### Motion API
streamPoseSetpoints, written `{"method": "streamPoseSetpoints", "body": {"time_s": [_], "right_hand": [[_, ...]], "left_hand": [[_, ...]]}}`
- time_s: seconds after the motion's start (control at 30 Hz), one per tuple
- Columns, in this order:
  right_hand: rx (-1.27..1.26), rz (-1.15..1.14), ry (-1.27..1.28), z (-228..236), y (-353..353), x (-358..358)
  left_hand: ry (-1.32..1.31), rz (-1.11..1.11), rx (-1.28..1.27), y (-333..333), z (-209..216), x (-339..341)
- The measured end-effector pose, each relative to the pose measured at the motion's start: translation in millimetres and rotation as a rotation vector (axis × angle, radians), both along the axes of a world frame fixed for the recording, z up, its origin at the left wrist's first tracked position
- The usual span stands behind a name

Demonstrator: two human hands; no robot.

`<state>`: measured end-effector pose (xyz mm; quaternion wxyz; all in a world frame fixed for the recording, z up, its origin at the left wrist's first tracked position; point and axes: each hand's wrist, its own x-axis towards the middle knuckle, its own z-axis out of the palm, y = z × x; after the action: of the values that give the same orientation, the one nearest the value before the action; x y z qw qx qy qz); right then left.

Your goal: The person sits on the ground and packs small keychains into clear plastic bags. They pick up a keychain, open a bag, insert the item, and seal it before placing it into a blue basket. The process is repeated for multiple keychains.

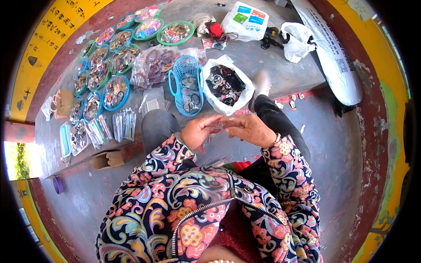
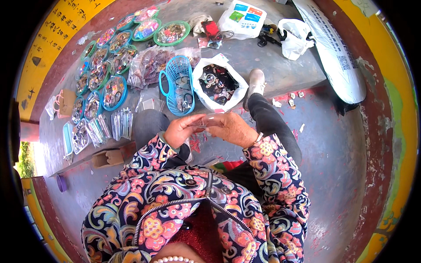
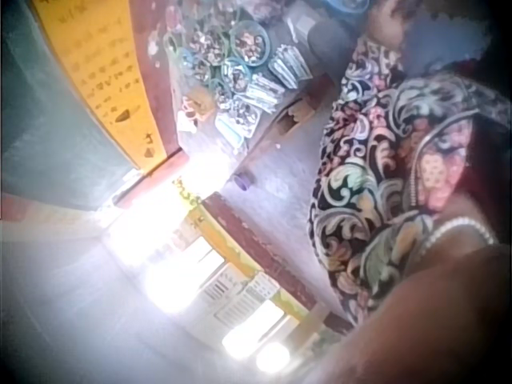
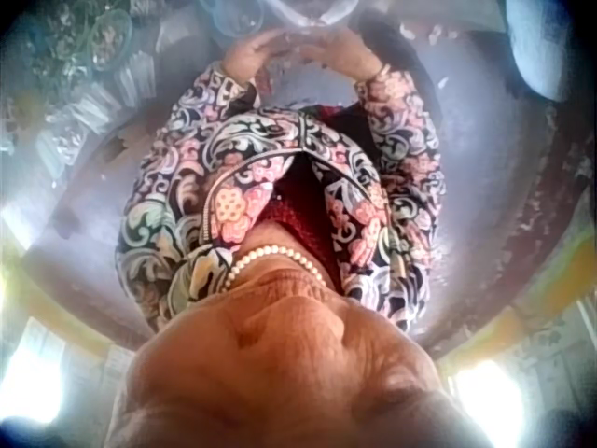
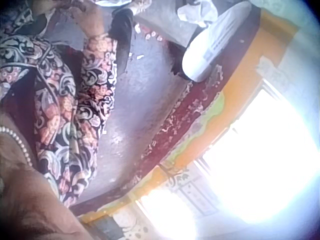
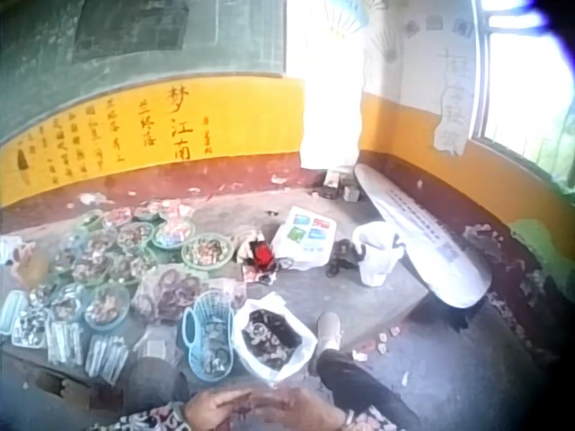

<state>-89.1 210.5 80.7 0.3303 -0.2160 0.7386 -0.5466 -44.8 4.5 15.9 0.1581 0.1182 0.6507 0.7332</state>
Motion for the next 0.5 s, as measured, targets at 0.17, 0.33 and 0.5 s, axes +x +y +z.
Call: {"method": "streamPoseSetpoints", "body": {"time_s": [0.17, 0.33, 0.5], "right_hand": [[0.139, 0.003, 0.212, -7, 0, -1], [0.128, -0.079, 0.824, -32, -9, 13], [0.500, 0.124, 1.014, -35, -17, 26]], "left_hand": [[-0.190, 0.039, 0.136, -5, -15, -1], [-0.238, 0.081, 0.081, -7, -7, 5], [-0.088, 0.030, -0.109, -2, -5, 16]]}}
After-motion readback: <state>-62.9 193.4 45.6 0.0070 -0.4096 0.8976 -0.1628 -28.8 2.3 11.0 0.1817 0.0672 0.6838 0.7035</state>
